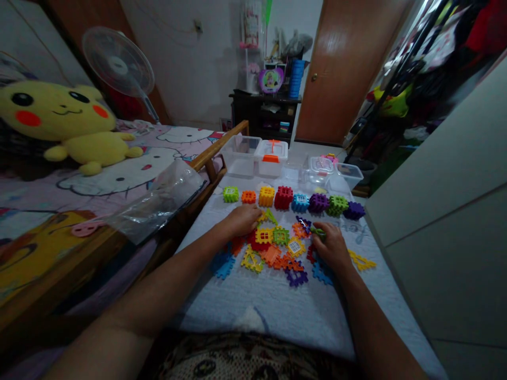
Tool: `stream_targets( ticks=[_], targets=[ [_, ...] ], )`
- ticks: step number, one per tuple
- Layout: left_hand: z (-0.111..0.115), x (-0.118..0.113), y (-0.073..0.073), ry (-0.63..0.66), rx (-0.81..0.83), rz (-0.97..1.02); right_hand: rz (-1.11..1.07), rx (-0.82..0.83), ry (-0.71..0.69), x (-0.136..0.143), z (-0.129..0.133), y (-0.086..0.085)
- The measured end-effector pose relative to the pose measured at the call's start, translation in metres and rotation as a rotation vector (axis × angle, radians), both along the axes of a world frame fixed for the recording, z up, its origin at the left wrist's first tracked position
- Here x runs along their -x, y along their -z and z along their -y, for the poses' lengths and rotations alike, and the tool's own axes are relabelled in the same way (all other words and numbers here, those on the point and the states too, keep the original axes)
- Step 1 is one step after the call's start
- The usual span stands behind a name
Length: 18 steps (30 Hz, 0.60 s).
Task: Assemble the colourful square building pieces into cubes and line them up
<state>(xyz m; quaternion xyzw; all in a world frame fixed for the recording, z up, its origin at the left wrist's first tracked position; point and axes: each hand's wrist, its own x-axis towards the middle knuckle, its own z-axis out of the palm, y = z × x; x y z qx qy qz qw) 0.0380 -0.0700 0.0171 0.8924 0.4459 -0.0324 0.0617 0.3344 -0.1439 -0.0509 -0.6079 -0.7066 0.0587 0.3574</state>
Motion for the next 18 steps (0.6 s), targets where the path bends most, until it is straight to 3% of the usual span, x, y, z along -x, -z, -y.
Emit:
stream_targets(
  ticks=[4,8,12,15,18],
  targets=[
    [0.001,0.006,0.000,-0.071,0.006,0.041,-0.003,0.000,-0.006,0.000,-0.001,0.001],
    [0.006,0.016,-0.009,-0.146,-0.028,0.182,-0.013,0.005,-0.002,0.000,-0.001,0.001],
    [0.015,0.022,-0.016,-0.141,0.077,0.325,-0.012,0.013,-0.004,0.002,0.000,0.000],
    [0.021,0.022,-0.010,-0.101,0.121,0.311,-0.009,0.010,-0.011,0.002,0.000,0.000],
    [0.026,0.022,-0.002,-0.106,0.048,0.207,0.000,0.013,-0.013,0.002,0.000,-0.001]
  ],
)
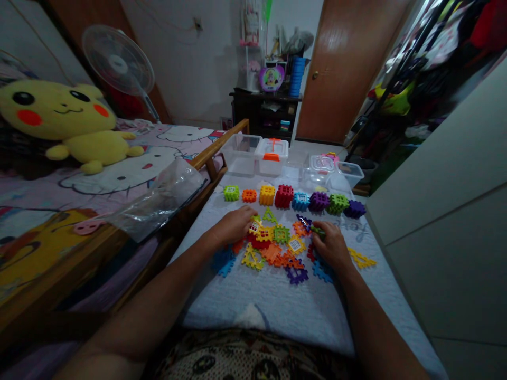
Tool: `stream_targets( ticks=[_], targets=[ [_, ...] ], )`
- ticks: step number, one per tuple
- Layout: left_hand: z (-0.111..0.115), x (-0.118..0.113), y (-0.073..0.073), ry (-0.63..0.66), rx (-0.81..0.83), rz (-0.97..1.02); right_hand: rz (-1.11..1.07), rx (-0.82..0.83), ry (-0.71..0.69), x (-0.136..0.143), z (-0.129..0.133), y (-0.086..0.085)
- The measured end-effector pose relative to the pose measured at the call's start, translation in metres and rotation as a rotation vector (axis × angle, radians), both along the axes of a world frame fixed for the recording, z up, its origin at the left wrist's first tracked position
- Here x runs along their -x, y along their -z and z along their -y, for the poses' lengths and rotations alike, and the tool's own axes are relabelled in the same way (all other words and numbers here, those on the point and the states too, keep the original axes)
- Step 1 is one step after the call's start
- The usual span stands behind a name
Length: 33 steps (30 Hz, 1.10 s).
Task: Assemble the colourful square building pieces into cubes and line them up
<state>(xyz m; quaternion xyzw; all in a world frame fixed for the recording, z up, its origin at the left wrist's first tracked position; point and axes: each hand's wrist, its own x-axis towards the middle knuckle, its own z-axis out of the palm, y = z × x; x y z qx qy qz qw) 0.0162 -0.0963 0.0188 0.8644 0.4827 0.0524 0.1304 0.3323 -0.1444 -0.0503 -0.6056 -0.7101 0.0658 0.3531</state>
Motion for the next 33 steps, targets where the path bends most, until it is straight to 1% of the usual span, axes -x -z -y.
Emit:
stream_targets(
  ticks=[3,5,10,14,20,25,29,33],
  targets=[
    [0.008,-0.003,0.002,-0.026,-0.118,-0.112,0.008,0.001,0.004,0.000,0.000,0.000],
    [0.015,-0.007,-0.001,-0.006,-0.164,-0.114,0.008,0.004,0.006,0.000,0.000,-0.001],
    [0.029,-0.020,-0.005,0.156,-0.067,-0.071,0.009,0.008,-0.002,0.000,0.000,-0.001],
    [0.033,-0.025,-0.002,0.212,-0.021,-0.044,0.015,-0.004,-0.008,-0.001,-0.001,-0.001],
    [0.034,-0.025,0.002,0.217,-0.008,-0.002,0.027,0.001,-0.005,-0.001,-0.001,-0.001],
    [0.033,-0.025,0.003,0.240,-0.001,0.023,0.019,0.004,-0.003,-0.001,0.000,-0.002],
    [0.033,-0.025,0.005,0.220,-0.027,0.018,0.020,0.014,-0.003,-0.001,0.000,-0.002],
    [0.031,-0.025,0.012,0.212,-0.084,0.041,0.018,0.017,0.001,0.000,0.001,-0.003]
  ],
)
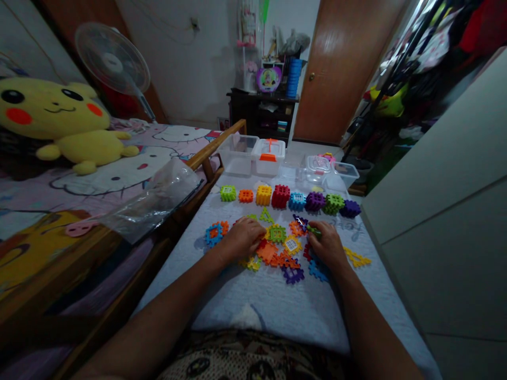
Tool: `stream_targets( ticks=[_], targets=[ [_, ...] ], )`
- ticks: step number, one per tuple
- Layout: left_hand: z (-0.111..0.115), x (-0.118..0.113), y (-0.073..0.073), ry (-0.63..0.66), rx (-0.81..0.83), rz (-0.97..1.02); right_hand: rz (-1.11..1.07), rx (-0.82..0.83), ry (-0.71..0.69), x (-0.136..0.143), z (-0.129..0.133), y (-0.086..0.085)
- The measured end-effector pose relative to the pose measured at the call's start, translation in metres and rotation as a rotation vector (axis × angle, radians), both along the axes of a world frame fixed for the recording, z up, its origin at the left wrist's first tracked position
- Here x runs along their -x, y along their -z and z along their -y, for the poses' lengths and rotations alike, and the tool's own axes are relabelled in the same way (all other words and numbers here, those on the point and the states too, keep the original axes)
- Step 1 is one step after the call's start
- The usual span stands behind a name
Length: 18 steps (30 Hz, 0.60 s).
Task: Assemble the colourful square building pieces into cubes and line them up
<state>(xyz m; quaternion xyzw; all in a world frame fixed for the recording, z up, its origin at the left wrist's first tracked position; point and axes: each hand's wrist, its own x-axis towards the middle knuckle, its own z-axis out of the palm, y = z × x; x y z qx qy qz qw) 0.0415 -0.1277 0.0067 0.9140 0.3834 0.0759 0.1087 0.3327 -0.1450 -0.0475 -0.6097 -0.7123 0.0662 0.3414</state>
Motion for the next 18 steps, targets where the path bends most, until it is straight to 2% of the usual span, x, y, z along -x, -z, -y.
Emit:
stream_targets(
  ticks=[3,6,10,13,18],
  targets=[
    [-0.002,0.001,0.004,-0.009,-0.065,0.106,0.007,-0.004,0.002,0.000,0.000,0.001],
    [-0.003,0.002,0.000,-0.082,-0.096,0.262,0.006,-0.011,0.002,0.000,-0.001,0.002],
    [0.001,0.002,-0.010,-0.139,0.018,0.424,0.005,-0.011,0.002,-0.001,-0.002,0.003],
    [0.005,0.000,-0.007,-0.091,0.108,0.350,0.008,-0.003,0.001,-0.001,-0.002,0.003],
    [0.008,-0.001,0.008,-0.123,-0.010,0.200,0.009,-0.004,-0.001,0.000,-0.001,0.002]
  ],
)
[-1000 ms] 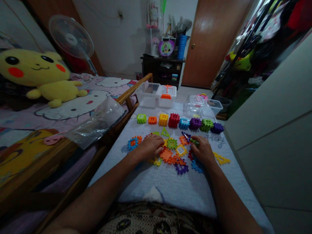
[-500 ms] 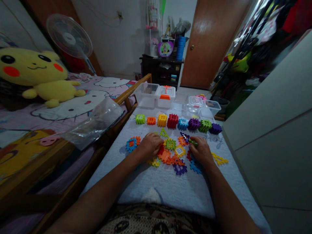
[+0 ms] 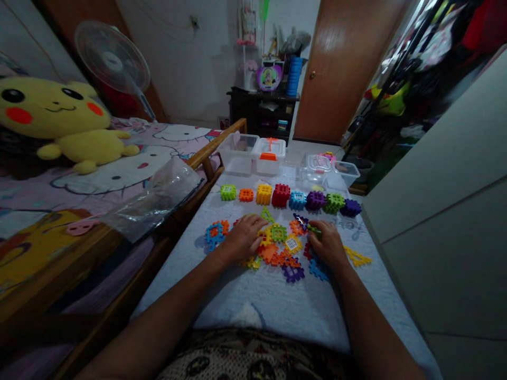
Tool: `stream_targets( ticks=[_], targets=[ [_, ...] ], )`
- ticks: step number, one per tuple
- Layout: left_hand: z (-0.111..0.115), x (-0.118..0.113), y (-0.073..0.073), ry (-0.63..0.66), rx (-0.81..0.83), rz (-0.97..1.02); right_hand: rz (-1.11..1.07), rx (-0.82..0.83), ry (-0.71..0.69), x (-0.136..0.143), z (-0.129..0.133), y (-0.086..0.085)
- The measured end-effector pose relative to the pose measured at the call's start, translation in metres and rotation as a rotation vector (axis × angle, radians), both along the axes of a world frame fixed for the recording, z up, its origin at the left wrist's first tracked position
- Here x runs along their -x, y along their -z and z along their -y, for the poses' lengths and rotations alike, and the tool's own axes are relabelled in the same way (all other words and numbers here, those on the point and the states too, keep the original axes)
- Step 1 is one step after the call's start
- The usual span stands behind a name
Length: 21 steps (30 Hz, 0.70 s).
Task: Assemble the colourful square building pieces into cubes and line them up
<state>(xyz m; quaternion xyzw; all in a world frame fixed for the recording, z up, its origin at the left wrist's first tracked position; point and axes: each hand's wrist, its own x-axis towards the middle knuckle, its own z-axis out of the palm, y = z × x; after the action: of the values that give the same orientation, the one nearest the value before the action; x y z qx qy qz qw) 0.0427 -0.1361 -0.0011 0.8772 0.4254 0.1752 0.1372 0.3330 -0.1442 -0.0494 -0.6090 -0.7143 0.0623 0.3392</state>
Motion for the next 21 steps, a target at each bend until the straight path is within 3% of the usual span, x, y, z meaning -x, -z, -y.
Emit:
stream_targets(
  ticks=[6,14,18,21],
  targets=[
    [0.002,0.003,-0.006,0.033,0.037,-0.070,-0.009,0.012,-0.006,0.001,0.000,-0.002],
    [-0.004,-0.011,-0.015,0.055,0.143,-0.176,0.001,0.005,-0.002,0.001,0.001,-0.003],
    [-0.008,-0.008,-0.015,0.057,0.063,-0.084,0.011,0.006,-0.006,0.001,0.000,-0.002],
    [-0.015,0.008,-0.023,0.028,-0.027,0.001,0.004,0.005,-0.010,0.001,0.000,-0.002]
  ],
)
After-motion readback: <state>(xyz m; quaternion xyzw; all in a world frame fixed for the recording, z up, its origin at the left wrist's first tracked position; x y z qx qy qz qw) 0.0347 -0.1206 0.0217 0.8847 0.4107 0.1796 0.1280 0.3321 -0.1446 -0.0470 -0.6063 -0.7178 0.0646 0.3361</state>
